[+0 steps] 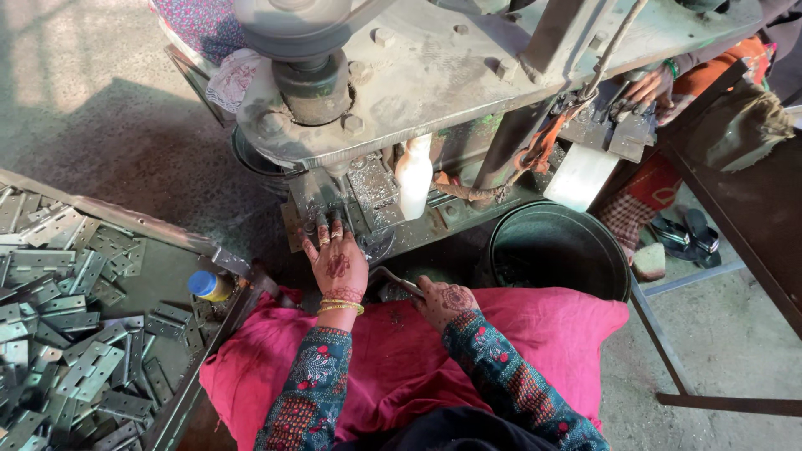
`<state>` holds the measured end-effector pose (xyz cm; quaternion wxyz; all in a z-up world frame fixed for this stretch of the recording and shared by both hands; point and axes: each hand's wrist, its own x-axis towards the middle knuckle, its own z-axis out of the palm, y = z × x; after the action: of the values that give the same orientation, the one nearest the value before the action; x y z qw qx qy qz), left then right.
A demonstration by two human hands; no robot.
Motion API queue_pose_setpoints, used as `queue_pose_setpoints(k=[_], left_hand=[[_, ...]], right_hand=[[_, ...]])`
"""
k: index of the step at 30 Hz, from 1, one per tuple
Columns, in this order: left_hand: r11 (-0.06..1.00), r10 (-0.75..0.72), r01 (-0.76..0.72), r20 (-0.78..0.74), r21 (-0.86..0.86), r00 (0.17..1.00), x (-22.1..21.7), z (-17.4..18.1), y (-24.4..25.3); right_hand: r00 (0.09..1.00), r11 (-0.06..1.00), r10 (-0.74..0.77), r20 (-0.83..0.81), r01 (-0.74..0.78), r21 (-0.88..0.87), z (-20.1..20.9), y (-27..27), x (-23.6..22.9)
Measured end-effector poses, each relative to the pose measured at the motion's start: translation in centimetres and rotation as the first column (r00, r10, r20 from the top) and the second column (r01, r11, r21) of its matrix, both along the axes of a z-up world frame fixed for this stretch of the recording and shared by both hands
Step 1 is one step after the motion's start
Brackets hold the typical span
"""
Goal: The person repeatedly picks small metal brackets from a bin, places them into a press machine, and operates the lever to process them. The processed pieces are dropped into a bucket below. The task is performed continuously with one hand feeding parts and the other hand pulling the lever.
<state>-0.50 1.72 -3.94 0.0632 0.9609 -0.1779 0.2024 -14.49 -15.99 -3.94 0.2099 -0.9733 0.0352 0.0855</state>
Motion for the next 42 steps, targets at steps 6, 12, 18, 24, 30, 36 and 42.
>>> queue_pose_setpoints(k=[6, 12, 18, 24, 30, 36, 42], left_hand=[[0.999, -0.020, 0.019, -0.034, -0.036, 0.999, -0.1, 0.4, 0.1], [0.999, -0.024, 0.024, -0.016, -0.029, 1.000, -0.5, 1.1, 0.1], [0.999, -0.018, 0.019, 0.016, -0.031, 1.000, -0.5, 1.0, 0.0], [0.998, 0.000, -0.004, -0.064, -0.059, 0.998, -0.5, 0.9, -0.1], [0.995, -0.003, -0.003, -0.066, -0.101, 0.998, -0.6, 0.9, -0.2], [0.995, 0.004, -0.012, -0.074, -0.103, 0.997, -0.4, 0.5, -0.3], [0.993, 0.061, -0.057, 0.037, -0.106, 0.997, 0.7, -0.1, -0.9]], right_hand=[[0.999, 1.000, 0.009, 0.034, -0.009, -0.005, 0.0, 0.0, -0.1], [1.000, 1.000, -0.001, -0.005, 0.001, 0.008, 0.4, 0.0, 0.0], [0.999, 1.000, 0.001, 0.037, -0.001, -0.003, 0.4, 0.1, -0.1], [0.997, 0.998, -0.057, -0.051, 0.055, -0.035, 0.8, 0.4, -0.1], [0.990, 0.996, -0.073, -0.122, 0.066, -0.062, 0.9, 0.5, 0.2], [0.988, 0.993, -0.076, -0.138, 0.063, -0.095, 1.1, 0.5, 0.3], [0.987, 0.990, -0.089, -0.134, 0.073, -0.118, 1.7, 0.7, 0.2]])
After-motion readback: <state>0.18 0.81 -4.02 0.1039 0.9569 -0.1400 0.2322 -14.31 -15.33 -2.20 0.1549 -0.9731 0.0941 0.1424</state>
